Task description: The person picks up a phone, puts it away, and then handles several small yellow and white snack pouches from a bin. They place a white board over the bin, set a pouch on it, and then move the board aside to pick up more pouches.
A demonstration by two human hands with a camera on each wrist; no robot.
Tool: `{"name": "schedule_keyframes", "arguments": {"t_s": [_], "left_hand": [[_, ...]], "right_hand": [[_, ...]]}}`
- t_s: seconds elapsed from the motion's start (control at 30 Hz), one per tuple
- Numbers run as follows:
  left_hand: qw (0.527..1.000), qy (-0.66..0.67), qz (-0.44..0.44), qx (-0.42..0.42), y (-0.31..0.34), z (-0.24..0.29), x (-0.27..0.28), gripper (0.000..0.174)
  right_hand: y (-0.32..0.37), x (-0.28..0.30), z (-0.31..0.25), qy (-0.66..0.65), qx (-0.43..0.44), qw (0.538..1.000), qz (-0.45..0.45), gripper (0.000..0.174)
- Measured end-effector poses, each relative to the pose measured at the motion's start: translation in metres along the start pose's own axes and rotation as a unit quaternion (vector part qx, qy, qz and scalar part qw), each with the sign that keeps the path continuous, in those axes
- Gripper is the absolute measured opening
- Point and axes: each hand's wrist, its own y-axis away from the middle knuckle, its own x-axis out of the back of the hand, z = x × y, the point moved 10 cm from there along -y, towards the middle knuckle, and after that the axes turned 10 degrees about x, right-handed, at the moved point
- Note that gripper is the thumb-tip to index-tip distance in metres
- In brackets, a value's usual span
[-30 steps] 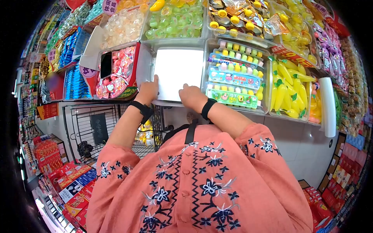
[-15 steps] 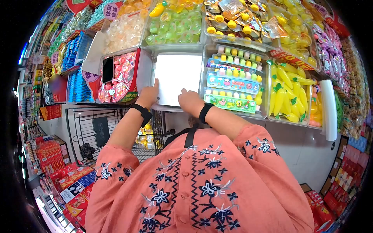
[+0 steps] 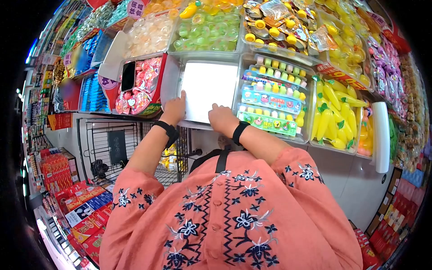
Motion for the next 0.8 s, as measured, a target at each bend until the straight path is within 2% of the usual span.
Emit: {"name": "schedule_keyframes", "arguments": {"t_s": [0.4,0.47,0.57,0.67,0.7,0.8], "left_hand": [[0.999,-0.011,-0.001,0.033,0.0,0.001,0.006,0.065],[0.998,-0.009,0.016,0.055,0.003,0.002,0.009,0.063],[0.989,0.126,0.056,0.058,0.033,0.001,0.049,0.059],[0.938,0.301,0.162,0.054,0.066,-0.015,0.087,0.059],[0.92,0.328,0.201,0.069,0.086,-0.023,0.105,0.049],[0.808,0.526,0.173,0.2,0.137,-0.067,0.099,0.042]], "right_hand": [[-0.001,-0.002,0.0,0.018,0.015,1.0,0.008,0.013],[0.0,0.006,-0.003,0.027,0.033,0.997,0.058,0.014],[0.002,0.013,-0.007,0.05,0.055,0.993,0.096,0.015],[-0.006,0.004,-0.003,0.041,0.054,0.995,0.069,0.015],[-0.009,0.002,-0.003,0.033,0.053,0.997,0.052,0.016],[-0.012,0.039,-0.017,-0.026,0.079,0.988,0.129,0.018]]}}
